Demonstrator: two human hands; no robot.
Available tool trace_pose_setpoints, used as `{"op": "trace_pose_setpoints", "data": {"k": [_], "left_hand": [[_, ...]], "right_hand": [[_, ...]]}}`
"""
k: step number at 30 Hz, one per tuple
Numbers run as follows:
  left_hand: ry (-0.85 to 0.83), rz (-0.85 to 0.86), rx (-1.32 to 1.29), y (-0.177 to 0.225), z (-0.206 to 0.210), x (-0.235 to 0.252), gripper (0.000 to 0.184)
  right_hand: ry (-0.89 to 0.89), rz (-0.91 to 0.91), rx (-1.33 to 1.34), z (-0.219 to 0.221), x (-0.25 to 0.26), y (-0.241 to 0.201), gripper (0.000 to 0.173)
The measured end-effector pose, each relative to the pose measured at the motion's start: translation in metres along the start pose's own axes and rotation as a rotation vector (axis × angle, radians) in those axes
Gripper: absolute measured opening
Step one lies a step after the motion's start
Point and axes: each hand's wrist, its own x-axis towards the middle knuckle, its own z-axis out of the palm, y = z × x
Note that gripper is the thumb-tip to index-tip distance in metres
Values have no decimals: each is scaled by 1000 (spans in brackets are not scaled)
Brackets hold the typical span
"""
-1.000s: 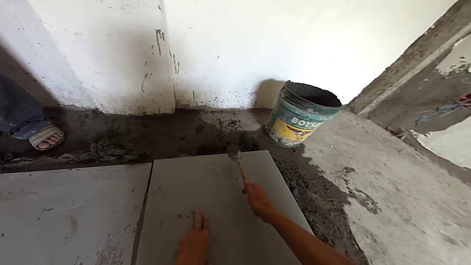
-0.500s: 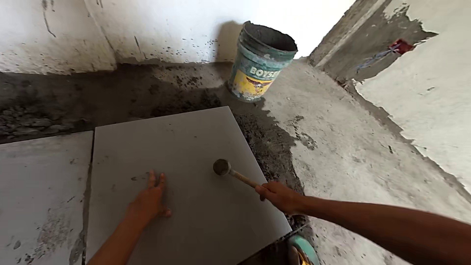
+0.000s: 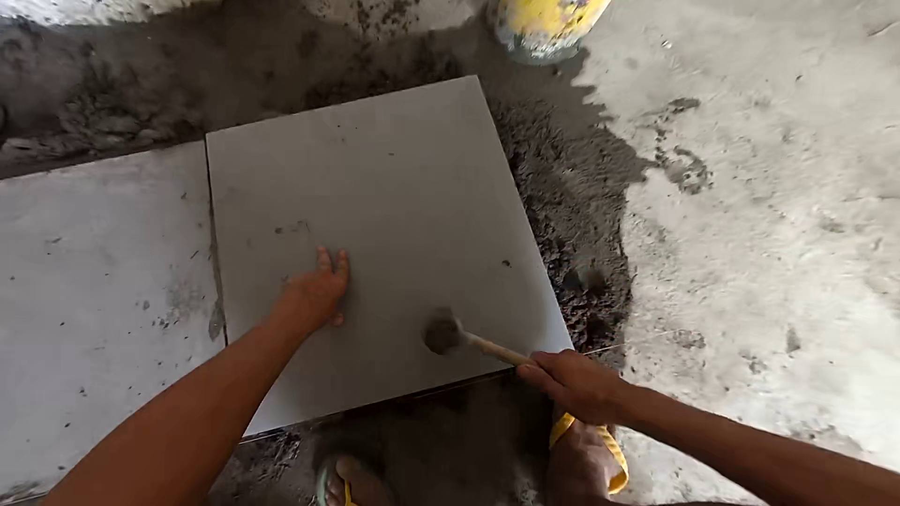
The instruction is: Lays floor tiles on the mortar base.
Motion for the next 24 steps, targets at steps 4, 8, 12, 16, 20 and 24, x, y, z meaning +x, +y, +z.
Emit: {"op": "trace_pose_setpoints", "data": {"k": [4, 8, 12, 16, 20, 24], "left_hand": [[22, 23, 2, 0, -1, -2, 117], [15, 23, -28, -1, -1, -6, 113], [40, 57, -66, -5, 10, -6, 111], [52, 55, -150, -7, 11, -3, 113], [27, 67, -194, -5, 14, -1, 117], [14, 106, -177, -10, 11, 2, 117]], "right_hand": [[99, -118, -72, -2, 3, -2, 66], [52, -58, -84, -13, 10, -1, 66], [252, -114, -46, -6, 9, 21, 62], [427, -86, 7, -5, -4, 51, 65], [396, 17, 46, 8, -26, 80, 72], [428, -31, 68, 9, -39, 82, 67]]}}
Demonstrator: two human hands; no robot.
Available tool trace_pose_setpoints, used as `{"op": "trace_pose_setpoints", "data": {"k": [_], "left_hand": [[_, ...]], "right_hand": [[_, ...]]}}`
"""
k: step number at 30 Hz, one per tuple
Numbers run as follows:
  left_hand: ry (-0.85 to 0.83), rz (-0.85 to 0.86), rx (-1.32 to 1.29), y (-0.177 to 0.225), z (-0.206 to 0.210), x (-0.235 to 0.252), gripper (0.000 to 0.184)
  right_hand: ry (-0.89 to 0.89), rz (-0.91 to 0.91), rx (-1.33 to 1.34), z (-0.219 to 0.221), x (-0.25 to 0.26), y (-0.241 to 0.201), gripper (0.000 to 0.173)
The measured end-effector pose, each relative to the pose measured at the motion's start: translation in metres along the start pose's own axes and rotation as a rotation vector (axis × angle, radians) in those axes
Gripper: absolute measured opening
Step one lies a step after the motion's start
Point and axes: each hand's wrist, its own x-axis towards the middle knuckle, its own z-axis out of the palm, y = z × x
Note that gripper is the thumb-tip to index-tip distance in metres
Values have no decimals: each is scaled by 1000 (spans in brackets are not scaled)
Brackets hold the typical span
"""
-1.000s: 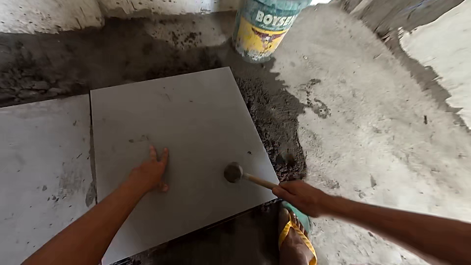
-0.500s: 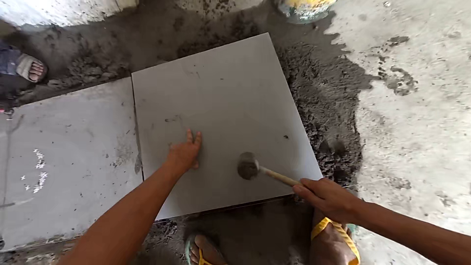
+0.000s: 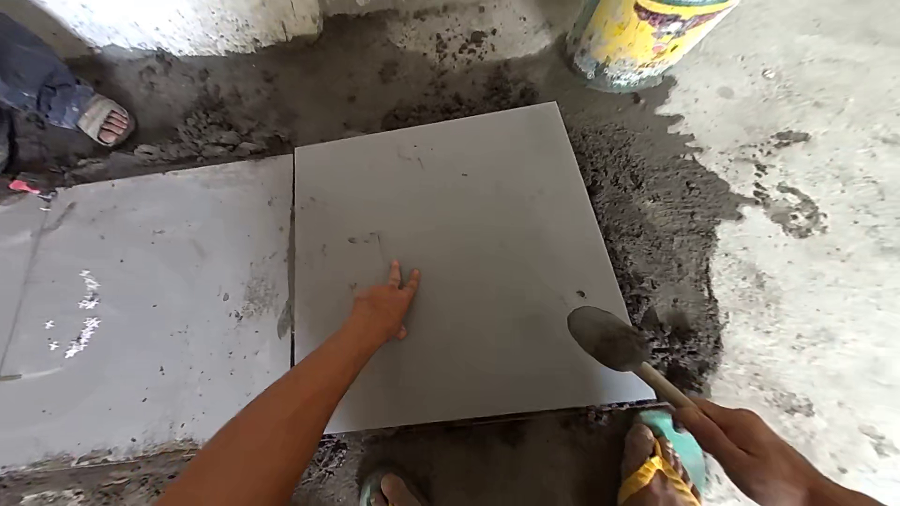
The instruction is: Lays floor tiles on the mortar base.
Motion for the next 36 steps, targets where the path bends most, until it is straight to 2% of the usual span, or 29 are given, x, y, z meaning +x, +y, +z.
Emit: {"op": "trace_pose_setpoints", "data": {"k": [2, 3, 6, 9, 12, 15, 16, 18, 19, 21, 24, 25, 28, 31, 34, 36], "left_hand": [[-2, 12, 12, 3, 1, 0, 119], [-4, 9, 23, 3, -2, 1, 120], [-5, -1, 28, 1, -2, 3, 117], [-1, 3, 51, 2, 0, 2, 116], [5, 0, 69, 1, -2, 3, 116], [-6, -3, 80, 3, -1, 2, 116], [-11, -6, 83, 4, -2, 2, 116], [-6, -11, 78, 2, -3, 3, 114], [-2, -10, 74, 2, -1, 1, 114], [5, -16, 73, 4, -1, 0, 113], [45, -19, 34, 6, -3, 1, 114], [59, -17, 29, 6, -1, 1, 114], [67, -18, 46, 9, 1, -2, 115], [96, -2, 46, 7, 2, 0, 116], [101, 10, 11, 6, 6, -3, 115], [98, 13, 1, 5, 2, -1, 114]], "right_hand": [[-103, 66, -38, -4, 0, -2, 72], [-100, 62, -43, -5, 1, -7, 72], [-50, -78, -31, 0, 5, -19, 70], [-199, 16, -82, 1, 9, -23, 75], [-120, -81, -73, 3, 7, -19, 71], [-256, 45, -113, -1, 4, -16, 75], [-241, 54, -109, -3, 2, -17, 74], [-186, -21, -98, -1, 0, -14, 71], [-218, -37, -106, 2, -1, -15, 71], [-379, 35, -147, 6, 7, -31, 74], [-373, -121, -166, 22, 27, -62, 73], [-418, -168, -189, 26, 37, -76, 73], [-645, -143, -253, 32, 70, -125, 72], [-630, -247, -222, 45, 86, -147, 68], [-681, -154, -280, 49, 89, -157, 70], [-588, -160, -233, 50, 84, -147, 71]]}}
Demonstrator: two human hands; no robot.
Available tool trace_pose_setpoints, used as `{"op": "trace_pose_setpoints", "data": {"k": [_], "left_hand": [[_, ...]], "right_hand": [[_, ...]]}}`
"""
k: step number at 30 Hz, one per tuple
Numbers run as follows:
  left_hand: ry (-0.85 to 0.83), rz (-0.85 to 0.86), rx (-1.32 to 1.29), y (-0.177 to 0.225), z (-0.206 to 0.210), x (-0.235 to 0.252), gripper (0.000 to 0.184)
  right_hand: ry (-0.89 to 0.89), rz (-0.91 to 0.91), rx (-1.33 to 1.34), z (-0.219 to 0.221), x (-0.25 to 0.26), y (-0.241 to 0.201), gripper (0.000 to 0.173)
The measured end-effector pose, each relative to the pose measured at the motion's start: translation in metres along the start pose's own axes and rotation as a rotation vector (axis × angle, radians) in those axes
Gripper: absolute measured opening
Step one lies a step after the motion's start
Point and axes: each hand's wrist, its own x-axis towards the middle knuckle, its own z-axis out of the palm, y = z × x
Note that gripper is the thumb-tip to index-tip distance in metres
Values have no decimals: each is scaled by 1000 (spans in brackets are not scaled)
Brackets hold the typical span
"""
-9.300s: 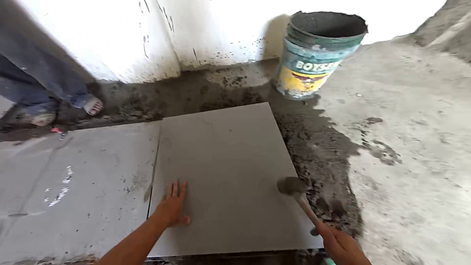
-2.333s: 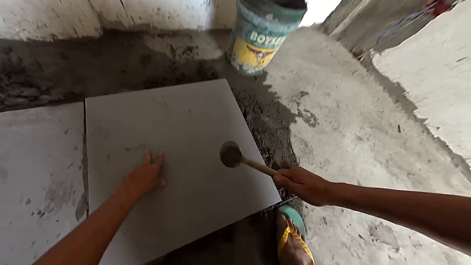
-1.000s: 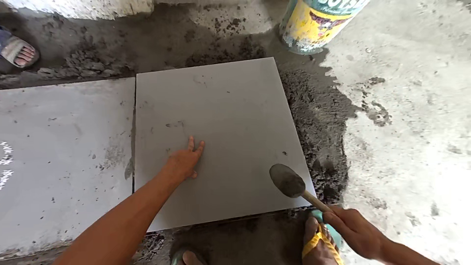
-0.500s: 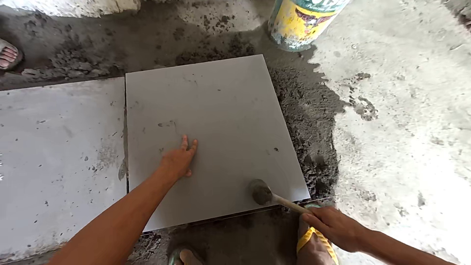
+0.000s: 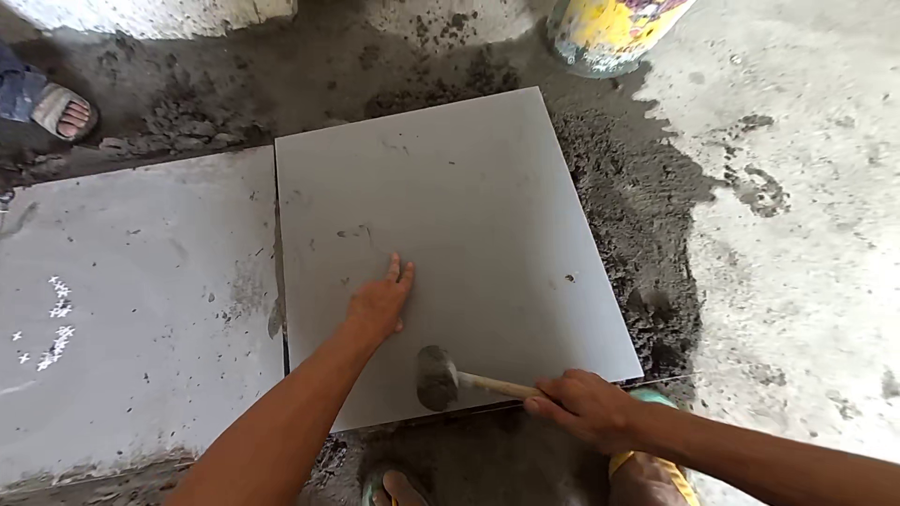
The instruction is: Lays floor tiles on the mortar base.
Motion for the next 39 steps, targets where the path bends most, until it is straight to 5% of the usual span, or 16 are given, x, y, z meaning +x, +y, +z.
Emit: {"op": "trace_pose_setpoints", "data": {"k": [5, 8, 14, 16, 19, 21, 25, 29, 33, 37, 39], "left_hand": [[-32, 67, -63, -10, -3, -1, 108], [51, -12, -153, -49, -20, 1, 104], [-44, -167, -105, -91, -13, 20, 133], [-45, -142, -133, -94, -9, 21, 129], [-30, -123, -173, -100, -3, 23, 123], [-50, -126, -178, -101, -2, 22, 121], [-63, -94, -185, -97, -9, 23, 118], [-95, -77, -158, -92, -17, 25, 120], [-90, -92, -158, -93, -15, 26, 121], [-102, -87, -136, -90, -16, 27, 124], [-93, -88, -134, -89, -17, 28, 124]], "right_hand": [[60, 106, 96, -3, -19, 20, 70], [320, 7, 140, -41, -43, 20, 66], [861, -278, -277, -140, -64, 14, 57], [870, -240, -302, -146, -48, 24, 62], [647, 287, -137, -135, -16, 47, 59], [650, 571, 15, -133, 2, 52, 57], [1015, 478, 148, -114, 1, 61, 59], [866, 551, 340, -120, 8, 76, 68], [1024, 502, 263, -139, 20, 61, 62], [771, 583, 280, -167, 36, 65, 67], [872, 557, 277, -184, 42, 55, 65]]}}
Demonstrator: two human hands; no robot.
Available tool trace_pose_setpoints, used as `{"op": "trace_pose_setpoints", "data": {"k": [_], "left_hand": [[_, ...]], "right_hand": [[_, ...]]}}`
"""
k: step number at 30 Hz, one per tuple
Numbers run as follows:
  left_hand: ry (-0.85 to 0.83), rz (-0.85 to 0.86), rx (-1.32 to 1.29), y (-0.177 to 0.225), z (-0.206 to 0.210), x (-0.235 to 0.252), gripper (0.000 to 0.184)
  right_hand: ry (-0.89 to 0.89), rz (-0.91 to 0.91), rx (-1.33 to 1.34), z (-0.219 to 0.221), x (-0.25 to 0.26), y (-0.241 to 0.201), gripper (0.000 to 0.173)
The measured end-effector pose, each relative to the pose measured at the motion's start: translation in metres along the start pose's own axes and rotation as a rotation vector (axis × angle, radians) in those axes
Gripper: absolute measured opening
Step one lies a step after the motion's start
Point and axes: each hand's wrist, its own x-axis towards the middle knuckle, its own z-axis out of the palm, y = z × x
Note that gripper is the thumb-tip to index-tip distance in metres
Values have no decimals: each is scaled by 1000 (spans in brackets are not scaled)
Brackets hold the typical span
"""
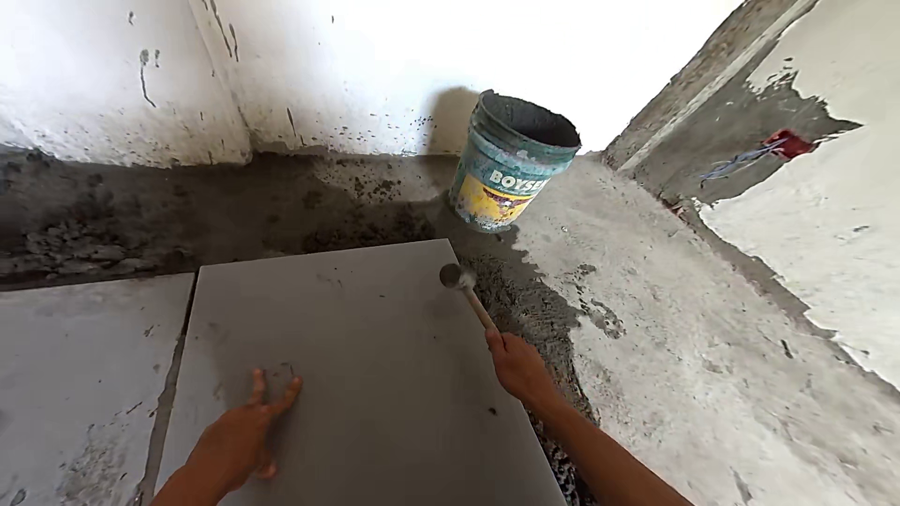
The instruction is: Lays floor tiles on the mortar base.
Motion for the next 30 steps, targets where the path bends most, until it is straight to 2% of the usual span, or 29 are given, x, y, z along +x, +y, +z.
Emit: {"op": "trace_pose_setpoints", "data": {"k": [3, 6, 8, 10, 12, 14, 17, 19, 22, 23, 27, 30], "left_hand": [[-17, -3, 11, 2, 0, 1, 125], [-45, 9, 9, 5, -4, -2, 122], [-28, 26, -2, 4, -5, -1, 123], [-20, 37, -27, 2, -5, 0, 123], [-30, 36, -24, 3, -5, 0, 123], [-31, 37, -8, 4, -5, 1, 124], [-20, 51, -2, 1, -4, 4, 125], [-21, 68, 2, 0, -4, 6, 125], [-31, 86, 12, 3, -6, 4, 126], [-31, 90, 10, 4, -7, 4, 126], [-28, 101, -19, 3, -10, 8, 128], [-43, 106, -12, 5, -7, 6, 129]], "right_hand": [[79, -92, -10, 3, 7, -2, 63], [-55, 10, -51, 1, 28, -10, 68], [21, 4, -42, -6, 31, -31, 65], [115, -76, -47, -5, 27, -44, 62], [62, -76, -103, 1, 28, -44, 62], [-46, 2, -118, 3, 40, -45, 66], [53, -25, -82, -3, 44, -61, 64], [108, -83, -65, 2, 42, -56, 63], [-45, 21, -65, 4, 56, -48, 67], [-41, 30, -41, 1, 60, -53, 68], [118, -122, -21, -1, 53, -67, 66], [-46, 14, -57, 5, 61, -59, 69]]}}
